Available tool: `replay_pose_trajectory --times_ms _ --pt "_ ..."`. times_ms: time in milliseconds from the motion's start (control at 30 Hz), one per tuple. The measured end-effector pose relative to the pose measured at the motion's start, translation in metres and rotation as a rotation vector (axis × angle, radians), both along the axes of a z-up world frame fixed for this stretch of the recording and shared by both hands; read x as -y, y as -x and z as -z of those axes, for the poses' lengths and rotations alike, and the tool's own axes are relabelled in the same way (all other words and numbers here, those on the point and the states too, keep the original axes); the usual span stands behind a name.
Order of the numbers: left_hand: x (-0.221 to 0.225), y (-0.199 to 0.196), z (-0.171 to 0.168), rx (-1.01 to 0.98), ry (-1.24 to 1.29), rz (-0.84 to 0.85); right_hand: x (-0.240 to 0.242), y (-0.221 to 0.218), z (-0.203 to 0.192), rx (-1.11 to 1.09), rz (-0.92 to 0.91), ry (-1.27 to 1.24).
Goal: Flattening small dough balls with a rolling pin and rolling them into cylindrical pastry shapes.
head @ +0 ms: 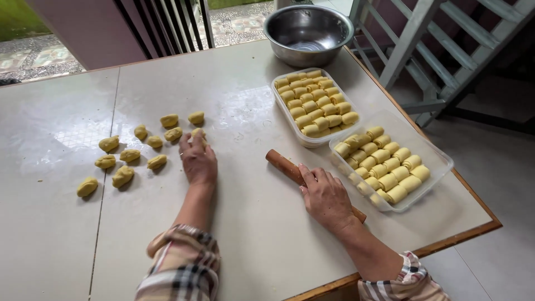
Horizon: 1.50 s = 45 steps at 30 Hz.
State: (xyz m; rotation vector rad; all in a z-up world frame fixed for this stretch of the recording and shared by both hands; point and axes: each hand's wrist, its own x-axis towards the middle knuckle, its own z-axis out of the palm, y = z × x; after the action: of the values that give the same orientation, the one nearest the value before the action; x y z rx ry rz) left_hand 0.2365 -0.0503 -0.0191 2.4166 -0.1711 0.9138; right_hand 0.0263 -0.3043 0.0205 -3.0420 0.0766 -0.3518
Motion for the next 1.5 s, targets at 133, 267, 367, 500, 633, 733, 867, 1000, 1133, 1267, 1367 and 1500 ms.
replay_pose_trajectory --times_ms 133,267,367,500,633,733,867,1000,1133,1267,1367,1500 --pt "-0.004 0.100 -0.049 0.144 -0.117 0.241 0.003 0.013 -0.010 -0.032 0.012 -0.043" --pt "0.007 0.208 -0.035 -0.147 -0.116 0.507 0.001 0.017 -0.015 -0.007 -0.050 -0.055" --pt "0.015 0.248 -0.030 -0.268 -0.132 0.435 0.001 0.020 -0.012 0.027 -0.130 -0.030" --pt "0.021 0.253 -0.034 -0.246 -0.159 0.220 0.000 0.025 -0.018 0.098 -0.168 0.000" --pt "0.037 0.244 -0.002 -0.313 -0.249 0.181 0.003 0.025 -0.015 0.103 -0.196 -0.016" --pt "0.040 0.245 0.014 -0.236 -0.250 0.170 0.003 0.025 -0.009 0.069 -0.199 0.012" --pt "0.036 0.251 -0.019 -0.245 -0.166 0.191 0.000 0.026 -0.013 0.081 -0.230 -0.002" --pt "0.038 0.249 -0.074 -0.269 -0.162 0.389 0.005 0.022 -0.008 0.086 -0.236 0.003" --pt "0.066 0.201 -0.064 -0.434 -0.260 0.387 0.005 0.021 -0.003 0.129 -0.222 -0.016" --pt "0.076 0.167 -0.041 -0.598 -0.334 0.242 0.014 0.020 0.000 0.135 -0.169 -0.027" --pt "0.078 0.164 -0.037 -0.612 -0.315 0.161 0.016 0.021 -0.003 0.127 -0.163 -0.038" --pt "0.073 0.167 -0.039 -0.594 -0.187 0.080 0.014 0.022 -0.017 0.174 -0.216 -0.160"
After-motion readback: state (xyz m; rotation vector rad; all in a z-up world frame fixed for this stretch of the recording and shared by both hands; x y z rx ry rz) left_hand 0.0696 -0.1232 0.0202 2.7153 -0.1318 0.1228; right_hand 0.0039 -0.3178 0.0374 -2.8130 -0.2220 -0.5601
